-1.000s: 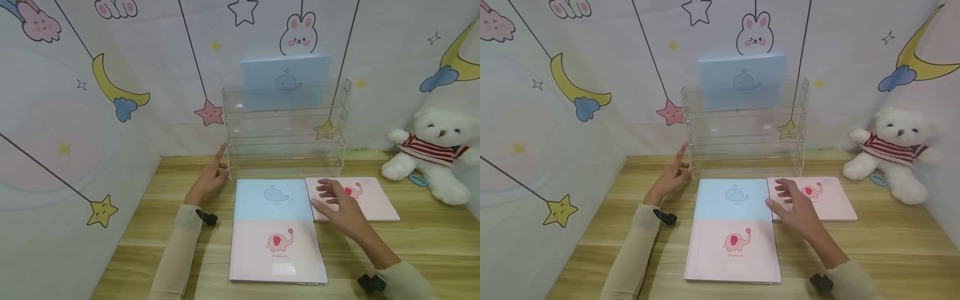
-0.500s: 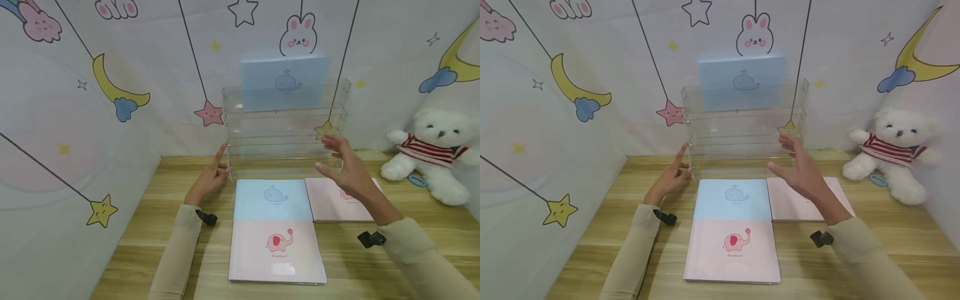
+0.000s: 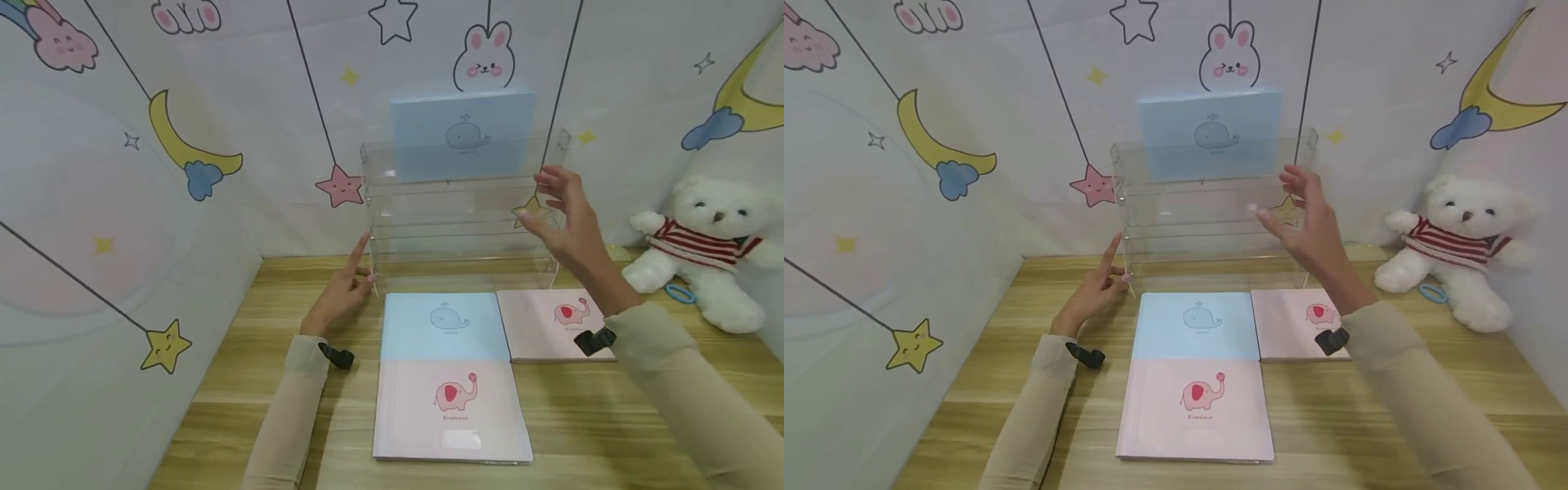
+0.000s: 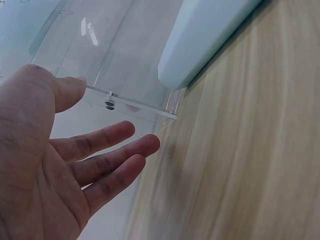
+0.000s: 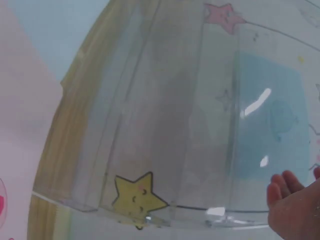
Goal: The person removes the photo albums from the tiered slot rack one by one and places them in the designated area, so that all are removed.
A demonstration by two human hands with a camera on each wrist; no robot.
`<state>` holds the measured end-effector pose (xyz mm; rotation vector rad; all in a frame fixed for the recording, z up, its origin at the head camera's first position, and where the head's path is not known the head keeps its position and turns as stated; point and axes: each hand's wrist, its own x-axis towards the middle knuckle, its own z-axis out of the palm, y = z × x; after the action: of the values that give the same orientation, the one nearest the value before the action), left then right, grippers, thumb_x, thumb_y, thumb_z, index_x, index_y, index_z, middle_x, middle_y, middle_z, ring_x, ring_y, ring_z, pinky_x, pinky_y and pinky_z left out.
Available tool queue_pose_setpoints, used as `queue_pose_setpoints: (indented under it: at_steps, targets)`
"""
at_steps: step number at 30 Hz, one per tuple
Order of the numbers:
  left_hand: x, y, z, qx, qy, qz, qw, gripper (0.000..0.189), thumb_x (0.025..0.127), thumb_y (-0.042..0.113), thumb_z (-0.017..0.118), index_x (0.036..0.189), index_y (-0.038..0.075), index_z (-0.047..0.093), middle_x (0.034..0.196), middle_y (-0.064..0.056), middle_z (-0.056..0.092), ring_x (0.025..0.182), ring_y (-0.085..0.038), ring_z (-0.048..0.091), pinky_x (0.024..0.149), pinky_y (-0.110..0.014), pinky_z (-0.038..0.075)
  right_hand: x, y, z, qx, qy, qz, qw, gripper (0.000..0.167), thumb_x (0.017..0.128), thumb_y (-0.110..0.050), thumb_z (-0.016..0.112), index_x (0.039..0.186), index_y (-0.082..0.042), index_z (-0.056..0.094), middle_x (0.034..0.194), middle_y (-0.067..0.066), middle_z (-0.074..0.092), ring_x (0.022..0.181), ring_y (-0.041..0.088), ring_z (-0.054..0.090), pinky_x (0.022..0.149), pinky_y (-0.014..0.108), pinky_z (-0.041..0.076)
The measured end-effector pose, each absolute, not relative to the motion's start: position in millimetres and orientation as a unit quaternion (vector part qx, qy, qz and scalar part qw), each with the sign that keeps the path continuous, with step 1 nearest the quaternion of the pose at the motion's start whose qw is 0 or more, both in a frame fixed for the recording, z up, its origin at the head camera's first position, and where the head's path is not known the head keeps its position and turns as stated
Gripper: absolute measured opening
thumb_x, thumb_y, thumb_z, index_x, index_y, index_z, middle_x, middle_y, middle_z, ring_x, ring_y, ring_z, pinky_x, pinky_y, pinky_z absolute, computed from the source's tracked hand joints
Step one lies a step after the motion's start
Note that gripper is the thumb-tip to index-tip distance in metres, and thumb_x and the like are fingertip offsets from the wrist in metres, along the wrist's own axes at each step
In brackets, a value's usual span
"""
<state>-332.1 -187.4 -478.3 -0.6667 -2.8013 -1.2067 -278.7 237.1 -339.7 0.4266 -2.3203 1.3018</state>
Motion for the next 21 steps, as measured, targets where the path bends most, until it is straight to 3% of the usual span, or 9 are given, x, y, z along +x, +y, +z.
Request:
queue_pose_setpoints:
  at_steps: [8, 21]
  targets:
    - [-331, -188, -477, -0.217, -0.895, -0.39, 0.013, 0.087, 0.112, 0.032, 0.057, 0.17, 0.052, -0.003, 0.135, -0.026, 0.071, 0.11, -0.036, 0.077, 0.103, -0.06, 0.057, -308, 241, -312, 0.147, -0.832, 0.481, 0.235, 0.077, 0.101, -0.03, 0.07, 0.166, -0.022, 0.031, 0.17, 0.013, 0.044, 0.156, 0.031, 0.043, 0.131, 0.049, 0.032]
    - [-330, -187, -476, -0.206, -0.899, -0.387, 0.007, 0.088, 0.111, 0.032, 0.057, 0.168, 0.057, -0.005, 0.137, -0.025, 0.07, 0.114, -0.039, 0.074, 0.105, -0.063, 0.055, -337, 238, -268, 0.118, -0.814, 0.526, 0.217, 0.08, 0.101, -0.034, 0.069, 0.168, -0.025, 0.025, 0.175, 0.007, 0.037, 0.162, 0.023, 0.035, 0.135, 0.039, 0.023]
